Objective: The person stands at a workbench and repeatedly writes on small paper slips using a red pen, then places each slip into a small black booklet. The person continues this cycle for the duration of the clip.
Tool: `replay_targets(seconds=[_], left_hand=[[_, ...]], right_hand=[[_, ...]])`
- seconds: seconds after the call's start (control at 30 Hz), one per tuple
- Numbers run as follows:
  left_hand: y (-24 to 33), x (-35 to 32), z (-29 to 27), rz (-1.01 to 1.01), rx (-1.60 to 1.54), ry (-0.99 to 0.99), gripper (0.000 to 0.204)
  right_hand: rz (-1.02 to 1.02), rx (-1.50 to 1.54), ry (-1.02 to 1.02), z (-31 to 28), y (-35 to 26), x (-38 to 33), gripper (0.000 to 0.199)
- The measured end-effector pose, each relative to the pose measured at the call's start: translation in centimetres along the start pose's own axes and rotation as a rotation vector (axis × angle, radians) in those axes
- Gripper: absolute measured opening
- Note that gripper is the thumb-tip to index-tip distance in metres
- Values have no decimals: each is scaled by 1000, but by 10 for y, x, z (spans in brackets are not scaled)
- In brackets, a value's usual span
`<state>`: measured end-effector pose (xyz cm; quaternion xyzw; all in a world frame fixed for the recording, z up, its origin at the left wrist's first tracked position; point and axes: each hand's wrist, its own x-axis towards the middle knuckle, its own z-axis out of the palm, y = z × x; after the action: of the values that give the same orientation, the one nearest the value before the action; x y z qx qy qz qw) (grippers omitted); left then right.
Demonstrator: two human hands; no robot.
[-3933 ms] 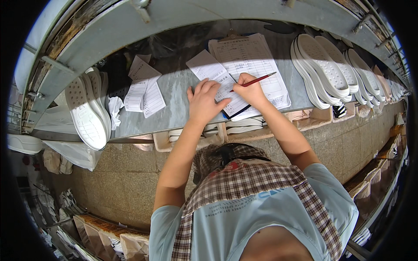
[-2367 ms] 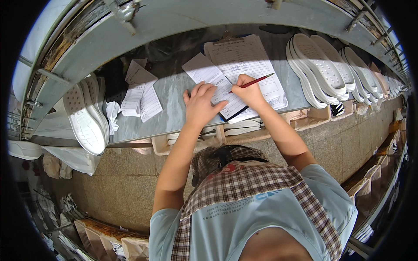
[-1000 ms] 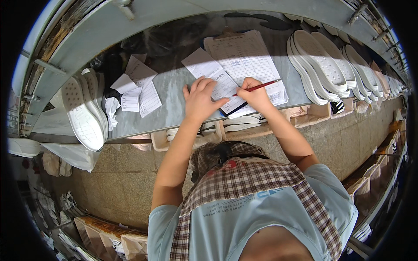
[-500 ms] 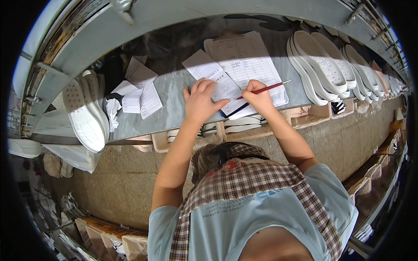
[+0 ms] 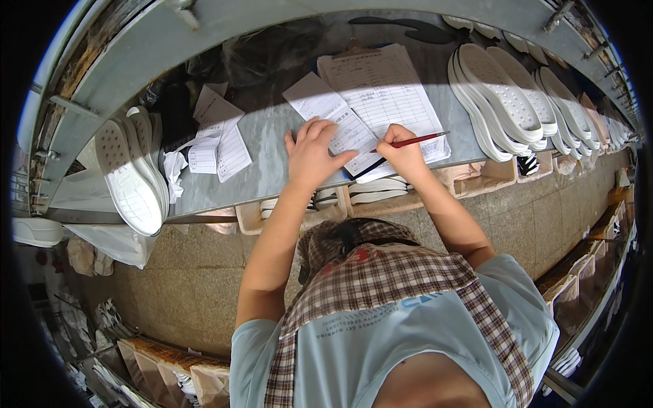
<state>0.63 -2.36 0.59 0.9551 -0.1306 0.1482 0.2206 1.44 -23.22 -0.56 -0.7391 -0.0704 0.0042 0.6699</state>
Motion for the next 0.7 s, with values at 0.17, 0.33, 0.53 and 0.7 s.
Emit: replay_targets(seconds=[0.17, 0.33, 0.53, 0.7], left_hand=[[1, 0, -1, -2, -4, -12, 60], [1, 1, -3, -6, 10, -14, 61], [-2, -1, 2, -1, -1, -22, 62], [-9, -4, -2, 104, -62, 71, 58]], right_hand=[[-19, -111, -17, -3, -2, -2, 26], [-35, -122, 11, -3, 0, -3, 24], [-46, -130, 42, -4, 6, 0, 23], [-4, 446, 159, -24, -3, -3, 19]])
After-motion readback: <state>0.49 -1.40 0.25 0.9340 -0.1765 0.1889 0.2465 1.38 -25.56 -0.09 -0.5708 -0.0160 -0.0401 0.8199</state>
